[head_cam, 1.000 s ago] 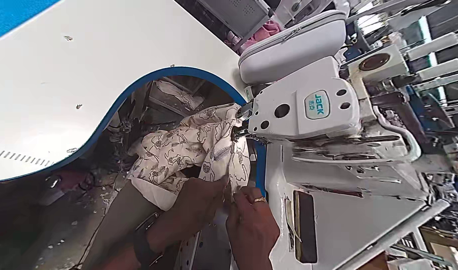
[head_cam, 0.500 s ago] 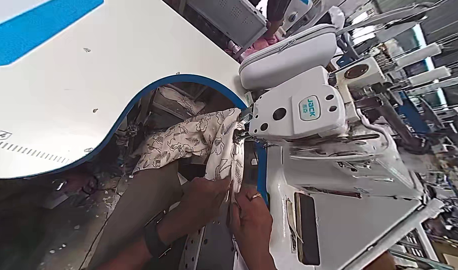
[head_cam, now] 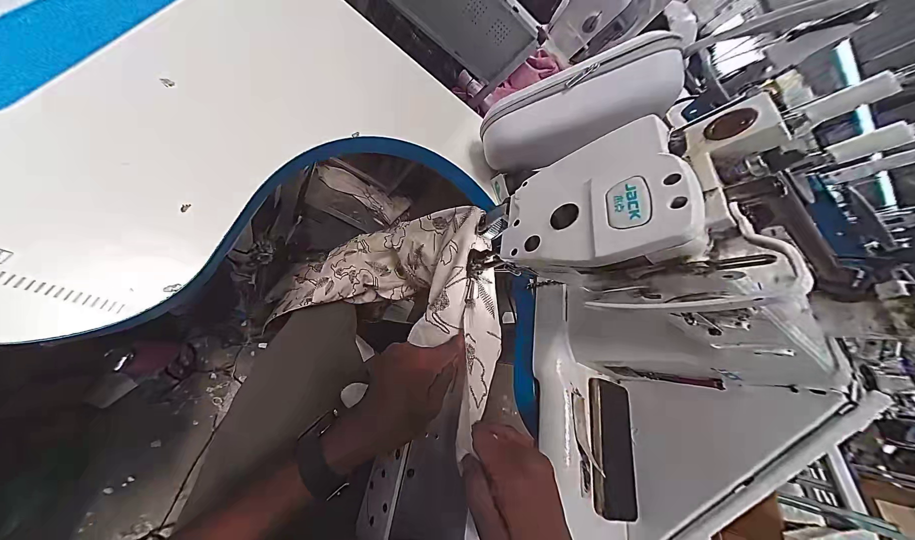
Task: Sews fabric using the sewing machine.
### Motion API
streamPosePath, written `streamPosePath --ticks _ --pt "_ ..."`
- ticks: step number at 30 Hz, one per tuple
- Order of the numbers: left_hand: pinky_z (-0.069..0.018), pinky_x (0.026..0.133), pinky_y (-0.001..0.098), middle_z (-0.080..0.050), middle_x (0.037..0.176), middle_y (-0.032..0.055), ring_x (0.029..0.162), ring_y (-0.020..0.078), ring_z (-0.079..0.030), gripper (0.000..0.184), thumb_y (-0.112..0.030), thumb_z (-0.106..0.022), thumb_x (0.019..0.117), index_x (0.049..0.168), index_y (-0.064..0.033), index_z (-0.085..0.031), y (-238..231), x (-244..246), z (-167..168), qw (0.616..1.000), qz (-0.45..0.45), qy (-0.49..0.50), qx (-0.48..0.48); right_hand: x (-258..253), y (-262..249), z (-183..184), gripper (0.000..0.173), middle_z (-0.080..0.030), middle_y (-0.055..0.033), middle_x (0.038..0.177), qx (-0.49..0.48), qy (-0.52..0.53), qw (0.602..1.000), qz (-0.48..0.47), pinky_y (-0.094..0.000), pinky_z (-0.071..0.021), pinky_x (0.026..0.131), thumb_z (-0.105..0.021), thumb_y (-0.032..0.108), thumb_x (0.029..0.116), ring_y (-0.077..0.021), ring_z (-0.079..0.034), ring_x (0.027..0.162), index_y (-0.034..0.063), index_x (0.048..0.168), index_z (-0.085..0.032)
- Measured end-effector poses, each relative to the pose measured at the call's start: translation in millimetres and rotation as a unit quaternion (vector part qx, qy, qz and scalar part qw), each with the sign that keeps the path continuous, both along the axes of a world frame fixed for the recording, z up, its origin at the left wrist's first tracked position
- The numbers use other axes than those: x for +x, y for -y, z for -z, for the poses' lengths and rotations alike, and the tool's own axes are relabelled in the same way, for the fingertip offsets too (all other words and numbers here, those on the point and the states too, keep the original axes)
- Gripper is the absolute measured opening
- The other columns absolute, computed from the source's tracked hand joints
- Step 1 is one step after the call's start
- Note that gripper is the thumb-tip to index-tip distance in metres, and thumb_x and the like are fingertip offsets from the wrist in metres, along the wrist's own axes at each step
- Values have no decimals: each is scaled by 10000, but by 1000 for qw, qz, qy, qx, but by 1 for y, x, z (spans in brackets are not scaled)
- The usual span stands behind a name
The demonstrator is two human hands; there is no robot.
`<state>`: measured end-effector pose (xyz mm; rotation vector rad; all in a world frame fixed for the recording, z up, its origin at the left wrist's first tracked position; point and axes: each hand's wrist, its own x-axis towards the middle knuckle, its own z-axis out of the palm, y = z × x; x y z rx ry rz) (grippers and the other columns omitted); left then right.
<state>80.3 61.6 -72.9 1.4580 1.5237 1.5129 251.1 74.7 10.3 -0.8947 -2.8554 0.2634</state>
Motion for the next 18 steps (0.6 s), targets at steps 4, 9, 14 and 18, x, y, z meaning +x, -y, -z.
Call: streamPosePath --ticks 4,9,14,18 --pt "-458 488 397 -579 555 88 470 231 -559 346 -111 -496 997 1211 33 -726 3 -1 2 1000 -9 -16 6 -11 1 -1 340 -442 -12 493 20 7 1000 12 -284 -397 513 -470 228 995 -146 -484 472 82 706 -575" --pt "-453 478 390 -562 547 78 469 224 -560 317 -117 -499 994 1148 10 -745 2 -4 -1 1000 -10 -29 2 -17 0 2 251 -639 -58 646 66 -54 995 47 -217 -499 604 -566 192 974 -130 -617 609 34 853 -719" --pt "-422 459 384 -532 524 62 452 217 -529 323 -125 -506 985 1150 6 -750 3 -2 -2 999 -19 -41 3 -17 6 6 226 -636 -71 689 85 -93 988 87 -169 -471 602 -573 157 947 -104 -593 635 25 886 -746" --pt "-438 485 386 -553 544 74 476 221 -546 344 -110 -483 994 1182 21 -739 -1 0 -4 999 -20 -27 -2 -19 6 7 204 -637 -69 695 127 -114 983 73 -157 -483 651 -591 144 932 -106 -608 674 48 884 -764"
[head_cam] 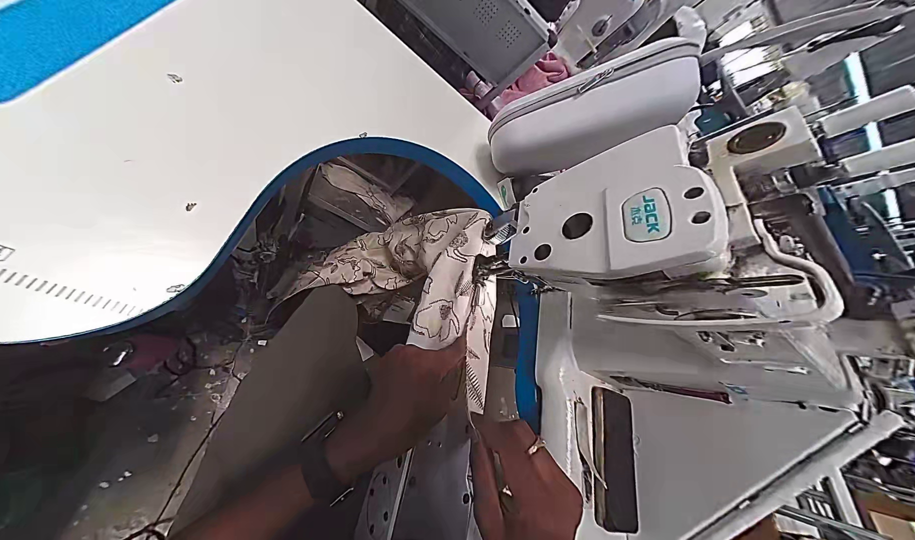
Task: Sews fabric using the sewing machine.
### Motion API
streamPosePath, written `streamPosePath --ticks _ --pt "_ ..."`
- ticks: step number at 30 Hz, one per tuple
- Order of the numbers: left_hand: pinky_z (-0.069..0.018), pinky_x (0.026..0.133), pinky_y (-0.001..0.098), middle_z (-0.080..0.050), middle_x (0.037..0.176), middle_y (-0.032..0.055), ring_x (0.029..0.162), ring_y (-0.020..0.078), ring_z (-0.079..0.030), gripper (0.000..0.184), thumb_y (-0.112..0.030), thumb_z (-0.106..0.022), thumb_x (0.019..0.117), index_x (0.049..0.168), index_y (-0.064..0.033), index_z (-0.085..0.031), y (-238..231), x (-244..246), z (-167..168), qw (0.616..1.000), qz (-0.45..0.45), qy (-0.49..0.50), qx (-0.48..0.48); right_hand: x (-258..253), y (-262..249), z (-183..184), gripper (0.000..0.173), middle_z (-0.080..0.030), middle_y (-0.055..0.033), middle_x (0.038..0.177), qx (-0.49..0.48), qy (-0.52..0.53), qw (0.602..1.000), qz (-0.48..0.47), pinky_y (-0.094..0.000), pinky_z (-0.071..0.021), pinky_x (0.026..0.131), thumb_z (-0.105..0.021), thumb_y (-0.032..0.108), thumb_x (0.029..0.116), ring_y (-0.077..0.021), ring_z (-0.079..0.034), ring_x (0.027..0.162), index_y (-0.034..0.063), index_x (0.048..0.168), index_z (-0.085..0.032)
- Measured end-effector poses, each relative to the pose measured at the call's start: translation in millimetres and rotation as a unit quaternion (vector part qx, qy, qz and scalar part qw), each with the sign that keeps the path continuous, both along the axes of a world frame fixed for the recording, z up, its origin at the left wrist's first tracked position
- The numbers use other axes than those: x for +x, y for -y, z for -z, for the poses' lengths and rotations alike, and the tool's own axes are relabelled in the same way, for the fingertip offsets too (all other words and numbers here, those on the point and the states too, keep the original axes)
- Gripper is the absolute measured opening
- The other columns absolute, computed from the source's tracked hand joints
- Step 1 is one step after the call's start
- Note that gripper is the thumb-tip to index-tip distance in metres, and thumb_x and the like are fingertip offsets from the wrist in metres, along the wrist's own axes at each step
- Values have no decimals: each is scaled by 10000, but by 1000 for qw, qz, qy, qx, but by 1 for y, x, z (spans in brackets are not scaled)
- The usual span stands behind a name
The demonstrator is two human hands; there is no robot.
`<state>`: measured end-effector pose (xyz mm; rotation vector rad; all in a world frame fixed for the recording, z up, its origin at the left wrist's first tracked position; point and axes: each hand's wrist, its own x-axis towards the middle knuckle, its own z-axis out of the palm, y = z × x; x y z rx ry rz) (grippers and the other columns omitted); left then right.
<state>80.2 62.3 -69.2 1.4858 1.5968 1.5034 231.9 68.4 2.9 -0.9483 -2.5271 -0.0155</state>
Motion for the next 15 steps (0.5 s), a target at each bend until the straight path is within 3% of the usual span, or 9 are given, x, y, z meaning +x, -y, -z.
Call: streamPosePath --ticks 2,4,7,9,12,15 --pt "-447 509 401 -569 562 83 500 228 -559 338 -110 -474 990 1142 9 -751 -3 0 -1 1000 6 14 -12 -1 -2 5 172 -600 -44 645 45 -12 999 -18 -159 -469 642 -633 153 907 -104 -586 646 85 863 -785" --pt "-431 516 396 -546 557 75 505 219 -547 308 -123 -472 998 1030 -6 -755 -6 -1 -4 999 11 20 -25 -3 -7 9 158 -562 -29 611 86 -22 996 -32 -171 -440 614 -655 164 907 -107 -553 615 108 848 -791" --pt "-412 520 372 -521 550 70 507 200 -534 254 -92 -495 961 841 -7 -703 -4 3 -5 999 10 31 -26 -9 -19 20 132 -544 -41 715 120 -50 991 -26 -154 -420 651 -671 185 912 -104 -538 707 129 851 -774" --pt "-431 536 336 -555 579 58 532 165 -554 220 -73 -523 931 786 -24 -680 -1 7 -3 999 -1 47 -14 -12 -26 27 106 -616 -87 845 115 -70 991 -21 -162 -462 766 -678 159 919 -124 -588 838 118 871 -763" --pt "-504 601 266 -669 696 65 628 125 -632 163 -54 -597 894 801 -28 -729 1 12 1 997 -35 62 24 -15 -33 41 123 -729 -104 890 118 -110 987 -17 -145 -534 799 -663 108 926 -103 -696 866 91 844 -752" --pt "-490 584 262 -631 663 80 615 154 -610 116 -43 -639 851 755 -18 -699 -11 17 10 992 -88 29 87 -15 -36 48 169 -778 -116 975 97 -138 986 -15 -182 -544 870 -606 101 948 -123 -730 950 67 835 -727"
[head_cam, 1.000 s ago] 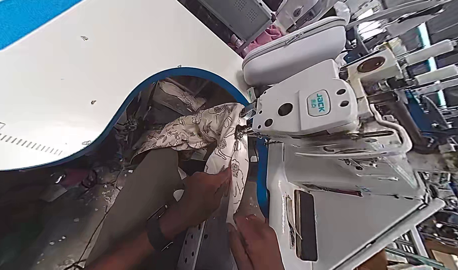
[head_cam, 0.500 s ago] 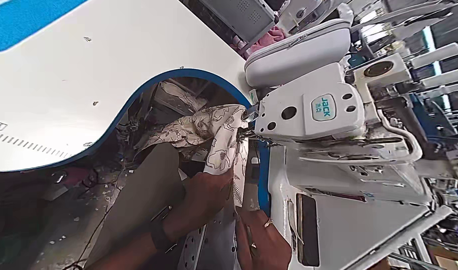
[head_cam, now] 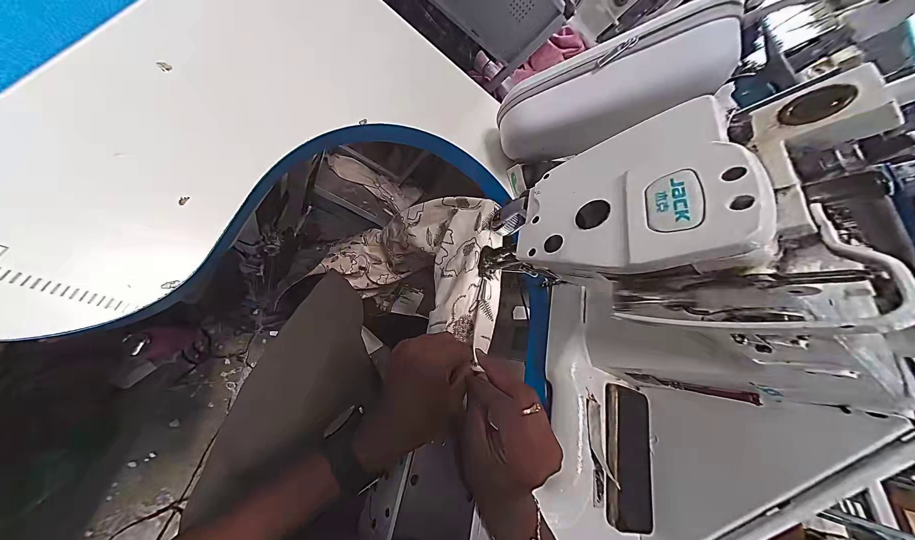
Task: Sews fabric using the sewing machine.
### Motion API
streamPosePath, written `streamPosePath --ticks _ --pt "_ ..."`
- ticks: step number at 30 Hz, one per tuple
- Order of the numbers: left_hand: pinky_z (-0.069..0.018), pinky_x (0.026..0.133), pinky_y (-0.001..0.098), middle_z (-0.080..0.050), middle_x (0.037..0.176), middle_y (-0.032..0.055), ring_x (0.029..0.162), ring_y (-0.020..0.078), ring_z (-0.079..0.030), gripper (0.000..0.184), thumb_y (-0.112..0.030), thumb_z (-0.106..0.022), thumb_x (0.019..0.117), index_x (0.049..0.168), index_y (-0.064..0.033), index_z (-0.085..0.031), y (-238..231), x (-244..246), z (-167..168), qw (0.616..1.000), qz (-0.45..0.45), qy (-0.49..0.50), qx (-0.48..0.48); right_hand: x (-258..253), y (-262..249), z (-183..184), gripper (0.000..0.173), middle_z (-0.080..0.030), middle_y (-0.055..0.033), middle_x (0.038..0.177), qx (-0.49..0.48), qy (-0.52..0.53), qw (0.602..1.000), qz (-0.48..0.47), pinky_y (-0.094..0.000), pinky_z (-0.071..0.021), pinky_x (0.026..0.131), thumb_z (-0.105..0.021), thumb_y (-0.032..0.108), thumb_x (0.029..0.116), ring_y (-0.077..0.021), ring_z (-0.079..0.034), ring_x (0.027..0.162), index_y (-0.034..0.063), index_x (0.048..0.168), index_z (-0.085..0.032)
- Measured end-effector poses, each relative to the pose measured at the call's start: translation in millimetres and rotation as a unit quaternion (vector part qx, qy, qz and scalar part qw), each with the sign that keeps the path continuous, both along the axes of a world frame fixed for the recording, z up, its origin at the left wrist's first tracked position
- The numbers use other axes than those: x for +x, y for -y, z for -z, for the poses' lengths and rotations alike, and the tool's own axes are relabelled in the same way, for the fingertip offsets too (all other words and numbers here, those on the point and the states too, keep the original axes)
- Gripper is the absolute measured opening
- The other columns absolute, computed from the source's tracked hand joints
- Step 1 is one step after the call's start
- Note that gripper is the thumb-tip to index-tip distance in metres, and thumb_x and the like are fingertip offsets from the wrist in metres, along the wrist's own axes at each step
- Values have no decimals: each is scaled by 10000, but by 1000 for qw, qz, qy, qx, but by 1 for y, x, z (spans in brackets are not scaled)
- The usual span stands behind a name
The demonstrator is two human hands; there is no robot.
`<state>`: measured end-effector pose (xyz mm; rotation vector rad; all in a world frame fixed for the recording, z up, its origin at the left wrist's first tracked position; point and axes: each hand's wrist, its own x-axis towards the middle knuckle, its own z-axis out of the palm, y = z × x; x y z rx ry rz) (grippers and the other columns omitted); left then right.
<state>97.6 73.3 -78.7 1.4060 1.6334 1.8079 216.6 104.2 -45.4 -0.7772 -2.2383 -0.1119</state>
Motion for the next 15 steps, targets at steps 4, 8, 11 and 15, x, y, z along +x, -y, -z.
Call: streamPosePath --ticks 4,8,11,15 --pt "-488 564 311 -602 649 80 622 204 -611 174 -91 -637 876 721 -33 -691 -25 -4 2 995 -57 -79 19 -8 -10 0 209 -780 -140 1040 -25 -5 999 31 -223 -541 917 -534 102 951 -162 -736 1010 39 796 -659" --pt "-573 792 354 -732 1006 116 999 282 -693 115 -93 -656 882 806 -69 -739 -39 -10 -3 989 -67 -131 -17 -16 -21 -1 216 -749 -165 1159 -47 49 996 57 -337 -523 989 -502 69 937 -265 -698 1136 12 953 -710" --pt "-593 774 339 -747 1077 141 942 281 -722 149 -70 -618 913 902 -55 -766 -38 -5 -3 981 -86 -172 -15 -16 -21 0 243 -698 -208 1261 -70 75 993 51 -393 -493 1043 -491 70 924 -320 -648 1228 -16 1032 -691" --pt "-592 816 364 -756 1105 167 938 293 -741 196 -38 -573 914 960 -21 -763 -34 -20 -1 983 -49 -175 18 -19 -7 1 337 -647 -264 1329 -105 82 990 44 -377 -517 1021 -507 72 868 -343 -634 1262 -64 1128 -673"
